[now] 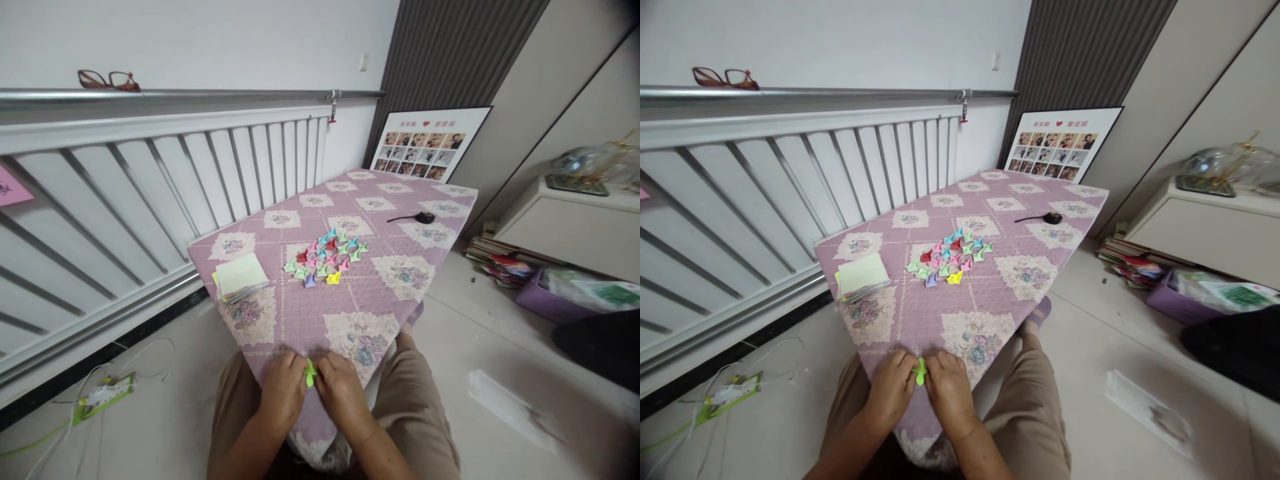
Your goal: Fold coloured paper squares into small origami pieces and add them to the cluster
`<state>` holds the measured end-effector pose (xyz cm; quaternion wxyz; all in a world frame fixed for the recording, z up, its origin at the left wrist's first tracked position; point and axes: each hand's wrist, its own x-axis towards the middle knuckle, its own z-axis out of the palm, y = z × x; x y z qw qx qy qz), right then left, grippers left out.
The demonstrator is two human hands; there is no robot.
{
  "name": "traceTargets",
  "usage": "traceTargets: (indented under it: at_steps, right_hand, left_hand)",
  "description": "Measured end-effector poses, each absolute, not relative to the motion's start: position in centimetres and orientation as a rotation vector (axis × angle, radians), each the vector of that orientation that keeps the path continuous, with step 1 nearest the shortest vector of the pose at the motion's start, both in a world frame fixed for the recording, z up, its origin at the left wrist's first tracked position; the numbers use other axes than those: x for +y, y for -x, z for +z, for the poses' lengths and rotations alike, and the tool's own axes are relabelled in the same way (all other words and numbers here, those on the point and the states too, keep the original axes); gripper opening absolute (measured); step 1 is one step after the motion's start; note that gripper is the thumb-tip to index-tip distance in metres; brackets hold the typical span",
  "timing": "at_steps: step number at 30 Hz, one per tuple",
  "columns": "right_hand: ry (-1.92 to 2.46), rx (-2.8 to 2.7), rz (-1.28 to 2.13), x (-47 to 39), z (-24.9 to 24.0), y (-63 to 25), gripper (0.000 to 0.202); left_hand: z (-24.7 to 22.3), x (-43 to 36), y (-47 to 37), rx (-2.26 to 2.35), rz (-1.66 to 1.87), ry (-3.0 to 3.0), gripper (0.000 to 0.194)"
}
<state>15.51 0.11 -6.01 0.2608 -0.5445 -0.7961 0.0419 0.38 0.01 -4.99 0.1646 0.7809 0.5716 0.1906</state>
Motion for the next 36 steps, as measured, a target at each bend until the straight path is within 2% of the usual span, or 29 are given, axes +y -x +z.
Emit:
traceTargets:
  at_steps: [14, 20, 26, 31, 36]
  right_hand:
    - [1.218, -2.378, 0.022, 0.3, -6.2, -16.1, 0.018]
    - [1.127, -2.443, 0.106, 0.3, -5.9, -16.8, 0.009]
    - [1.15, -2.489, 0.141, -0.5, -5.5, -17.0, 0.018]
    - [1.202, -2.504, 0.111, -1.2, -5.8, -16.9, 0.024]
    - [1.17, -2.462, 0.125, -1.4, -5.8, -17.3, 0.032]
  left_hand:
    - [-5.1, -0.4, 1.2, 1.555, 0.434, -2.359, 0.02]
    - [-5.0, -0.6, 1.4, 1.578, 0.33, -2.423, 0.018]
    - [-5.7, -0.9, 1.4, 1.634, 0.309, -2.467, 0.02]
    - [-6.3, -2.1, 1.2, 1.573, 0.348, -2.546, 0.035]
    - [-6.8, -3.5, 1.1, 1.554, 0.292, -2.644, 0.031]
